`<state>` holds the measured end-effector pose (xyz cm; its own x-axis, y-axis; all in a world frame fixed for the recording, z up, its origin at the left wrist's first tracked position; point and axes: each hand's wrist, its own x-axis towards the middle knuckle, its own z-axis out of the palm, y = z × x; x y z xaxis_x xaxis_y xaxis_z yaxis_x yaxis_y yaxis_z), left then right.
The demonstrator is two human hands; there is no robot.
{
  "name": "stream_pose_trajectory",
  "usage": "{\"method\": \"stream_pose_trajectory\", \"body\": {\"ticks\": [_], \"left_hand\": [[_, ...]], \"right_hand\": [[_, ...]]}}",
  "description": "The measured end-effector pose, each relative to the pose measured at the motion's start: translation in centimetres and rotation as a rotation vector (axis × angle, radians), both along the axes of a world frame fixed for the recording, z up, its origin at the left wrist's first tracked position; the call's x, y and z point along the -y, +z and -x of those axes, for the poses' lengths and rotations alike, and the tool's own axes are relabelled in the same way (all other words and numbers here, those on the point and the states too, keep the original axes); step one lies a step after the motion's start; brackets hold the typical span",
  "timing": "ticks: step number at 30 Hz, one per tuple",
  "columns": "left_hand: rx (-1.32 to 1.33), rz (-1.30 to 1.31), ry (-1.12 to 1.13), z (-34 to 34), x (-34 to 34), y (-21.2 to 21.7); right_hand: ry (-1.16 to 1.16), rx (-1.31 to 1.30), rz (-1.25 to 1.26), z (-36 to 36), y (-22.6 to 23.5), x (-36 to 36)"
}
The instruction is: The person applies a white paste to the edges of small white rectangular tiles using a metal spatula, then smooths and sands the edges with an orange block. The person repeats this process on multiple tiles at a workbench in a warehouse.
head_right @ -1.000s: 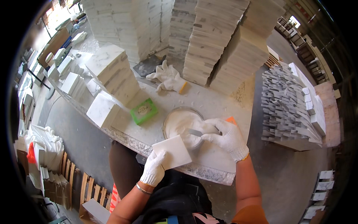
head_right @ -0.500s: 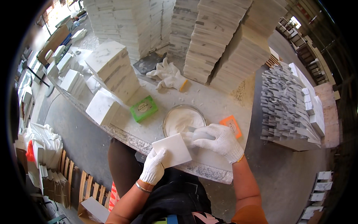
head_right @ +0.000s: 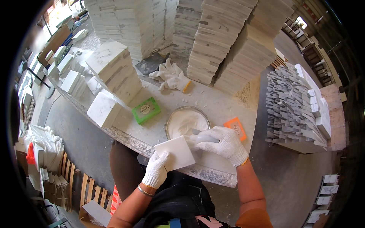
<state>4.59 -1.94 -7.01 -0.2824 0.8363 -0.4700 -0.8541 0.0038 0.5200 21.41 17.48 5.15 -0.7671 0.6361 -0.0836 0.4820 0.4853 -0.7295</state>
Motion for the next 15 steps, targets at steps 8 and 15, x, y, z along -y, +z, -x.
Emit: {"method": "stream_pose_trajectory", "body": {"ticks": [8, 15], "left_hand": [[-0.017, -0.004, -0.006, -0.02, -0.03, -0.08], [-0.016, -0.003, -0.006, 0.02, 0.02, -0.03]], "right_hand": [[0.018, -0.022, -0.035, 0.01, 0.09, 0.02], [-0.005, -0.039, 0.056, 0.11, 0.17, 0.05]]}}
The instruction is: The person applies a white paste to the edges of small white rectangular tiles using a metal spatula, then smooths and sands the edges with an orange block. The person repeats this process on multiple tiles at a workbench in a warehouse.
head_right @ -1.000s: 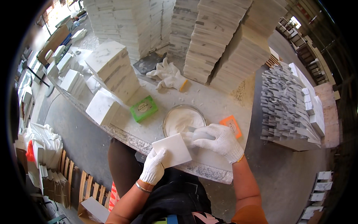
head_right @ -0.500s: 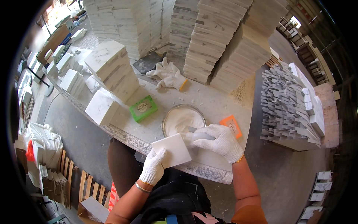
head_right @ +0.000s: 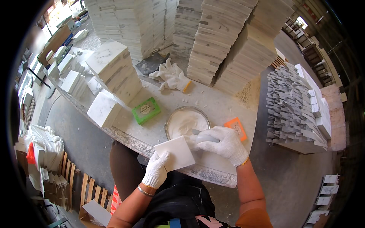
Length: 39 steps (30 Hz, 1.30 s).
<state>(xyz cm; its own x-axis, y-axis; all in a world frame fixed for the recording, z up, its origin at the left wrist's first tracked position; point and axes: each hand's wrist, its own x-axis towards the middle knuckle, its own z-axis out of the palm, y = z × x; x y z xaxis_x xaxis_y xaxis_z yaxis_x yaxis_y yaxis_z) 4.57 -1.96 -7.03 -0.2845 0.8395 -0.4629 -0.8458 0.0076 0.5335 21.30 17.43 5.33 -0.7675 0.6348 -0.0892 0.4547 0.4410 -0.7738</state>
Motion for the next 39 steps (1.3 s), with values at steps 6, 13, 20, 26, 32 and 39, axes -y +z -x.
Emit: {"method": "stream_pose_trajectory", "body": {"ticks": [6, 13, 20, 26, 32, 39], "left_hand": [[-0.015, 0.005, -0.017, 0.1, 0.0, -0.1], [-0.027, 0.005, -0.004, 0.1, 0.0, 0.0], [-0.034, -0.015, -0.005, 0.0, -0.2, -0.2], [-0.042, -0.002, -0.021, 0.0, 0.0, -0.5], [-0.026, 0.007, -0.022, 0.2, 0.3, -0.6], [-0.03, 0.0, -0.022, 0.2, 0.2, -0.3]], "right_hand": [[-0.137, -0.135, 0.402, -1.3, -0.7, -0.8], [-0.319, -0.349, 0.291, -2.7, -3.5, -5.6], [-0.366, -0.287, 0.242, -0.4, -6.2, -8.7], [-0.286, -0.188, 0.26, -0.2, -8.6, -9.5], [-0.476, -0.107, -0.153, -0.8, -5.4, -6.1], [-0.227, 0.051, -0.362, -1.9, -2.0, 0.1]]}}
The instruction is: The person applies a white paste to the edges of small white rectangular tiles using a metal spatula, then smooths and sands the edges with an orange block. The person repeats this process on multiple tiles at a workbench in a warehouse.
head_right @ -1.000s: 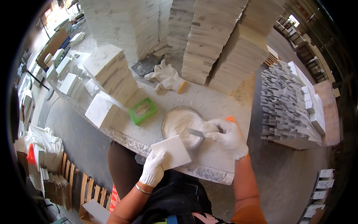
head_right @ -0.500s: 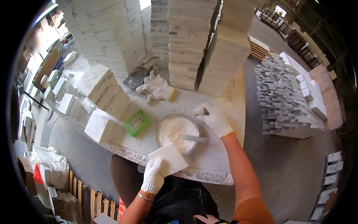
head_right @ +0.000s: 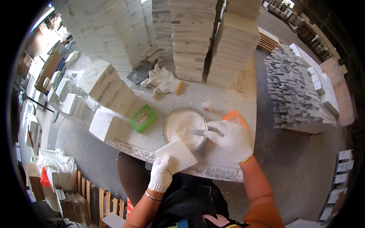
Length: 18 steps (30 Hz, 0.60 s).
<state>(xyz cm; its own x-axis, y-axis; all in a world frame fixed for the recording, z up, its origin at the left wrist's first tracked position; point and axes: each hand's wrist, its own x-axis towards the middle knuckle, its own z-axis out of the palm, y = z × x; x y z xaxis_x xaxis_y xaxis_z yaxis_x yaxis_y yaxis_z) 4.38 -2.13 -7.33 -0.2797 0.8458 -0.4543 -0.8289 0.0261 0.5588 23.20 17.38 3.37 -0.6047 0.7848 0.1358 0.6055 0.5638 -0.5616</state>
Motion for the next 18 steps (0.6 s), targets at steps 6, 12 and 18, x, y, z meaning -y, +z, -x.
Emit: {"method": "stream_pose_trajectory", "body": {"ticks": [6, 12, 18], "left_hand": [[0.021, -0.025, 0.003, -0.1, -0.1, 0.0], [0.021, -0.011, 0.008, -0.1, 0.3, 0.1], [0.021, -0.029, -0.001, -0.3, 0.2, -0.2]], "right_hand": [[0.039, -0.055, 0.07, 0.7, -1.4, 0.2], [-0.004, -0.069, 0.148, 1.7, 0.3, -1.0], [-0.003, -0.135, 0.464, 2.4, -1.3, -1.2]]}}
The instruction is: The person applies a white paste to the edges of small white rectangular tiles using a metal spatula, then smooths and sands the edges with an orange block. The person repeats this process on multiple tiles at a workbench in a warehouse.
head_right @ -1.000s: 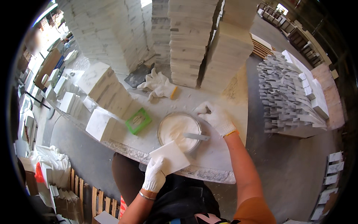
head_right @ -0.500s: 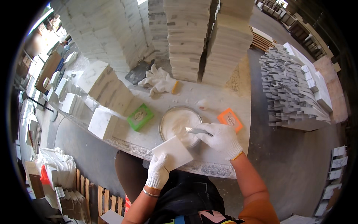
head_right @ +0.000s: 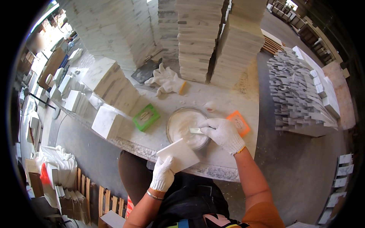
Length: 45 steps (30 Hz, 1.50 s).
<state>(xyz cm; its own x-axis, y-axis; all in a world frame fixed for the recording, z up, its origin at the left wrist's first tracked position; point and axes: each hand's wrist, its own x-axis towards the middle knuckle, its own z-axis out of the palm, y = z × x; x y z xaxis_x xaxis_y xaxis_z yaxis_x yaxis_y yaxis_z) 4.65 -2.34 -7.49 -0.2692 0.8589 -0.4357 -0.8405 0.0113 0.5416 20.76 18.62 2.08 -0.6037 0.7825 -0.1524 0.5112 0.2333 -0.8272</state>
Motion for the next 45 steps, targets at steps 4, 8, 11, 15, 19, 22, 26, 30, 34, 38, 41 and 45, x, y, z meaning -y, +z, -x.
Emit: {"method": "stream_pose_trajectory", "body": {"ticks": [4, 8, 11, 15, 19, 22, 26, 30, 34, 38, 41, 45], "left_hand": [[0.004, 0.004, 0.018, 0.1, 0.1, 0.1], [0.02, 0.009, 0.015, 0.0, -0.1, 0.4], [0.026, 0.003, 0.01, 0.0, -0.2, 0.5], [0.017, 0.023, 0.013, 0.1, -0.3, 0.5], [0.008, 0.018, 0.005, 0.1, -0.3, 0.5], [-0.03, 0.009, -0.009, 0.1, -0.2, -0.1], [-0.04, -0.005, -0.007, 0.2, -0.1, -0.1], [-0.04, 0.001, -0.014, 0.1, -0.1, -0.2], [-0.036, 0.007, -0.013, 0.2, -0.1, -0.3], [-0.046, 0.017, -0.021, 0.2, -0.1, -0.1], [-0.032, 0.023, -0.013, 0.2, -0.1, -0.1], [-0.032, 0.007, -0.015, 0.2, -0.1, 0.1]], "right_hand": [[-0.01, -0.096, 0.176, 0.1, 0.8, -0.1], [-0.024, -0.139, 0.208, -0.5, 2.1, 0.3], [0.003, -0.107, 0.157, -0.5, 3.0, 0.7], [0.034, -0.121, 0.1, -0.3, 3.1, 1.3], [0.048, -0.132, 0.008, -0.3, 2.8, 1.1], [0.05, -0.138, -0.037, -0.5, 2.8, 1.0], [0.115, -0.095, -0.12, -0.3, 3.4, 1.4], [0.089, -0.094, -0.215, -0.4, 3.0, 1.2], [0.074, -0.077, -0.223, -0.6, 3.5, 1.1], [0.067, -0.132, -0.151, -1.1, 3.0, 1.5], [0.041, -0.144, -0.035, -1.2, 2.4, 1.7], [0.03, -0.088, -0.001, -1.3, 1.9, 1.9]]}}
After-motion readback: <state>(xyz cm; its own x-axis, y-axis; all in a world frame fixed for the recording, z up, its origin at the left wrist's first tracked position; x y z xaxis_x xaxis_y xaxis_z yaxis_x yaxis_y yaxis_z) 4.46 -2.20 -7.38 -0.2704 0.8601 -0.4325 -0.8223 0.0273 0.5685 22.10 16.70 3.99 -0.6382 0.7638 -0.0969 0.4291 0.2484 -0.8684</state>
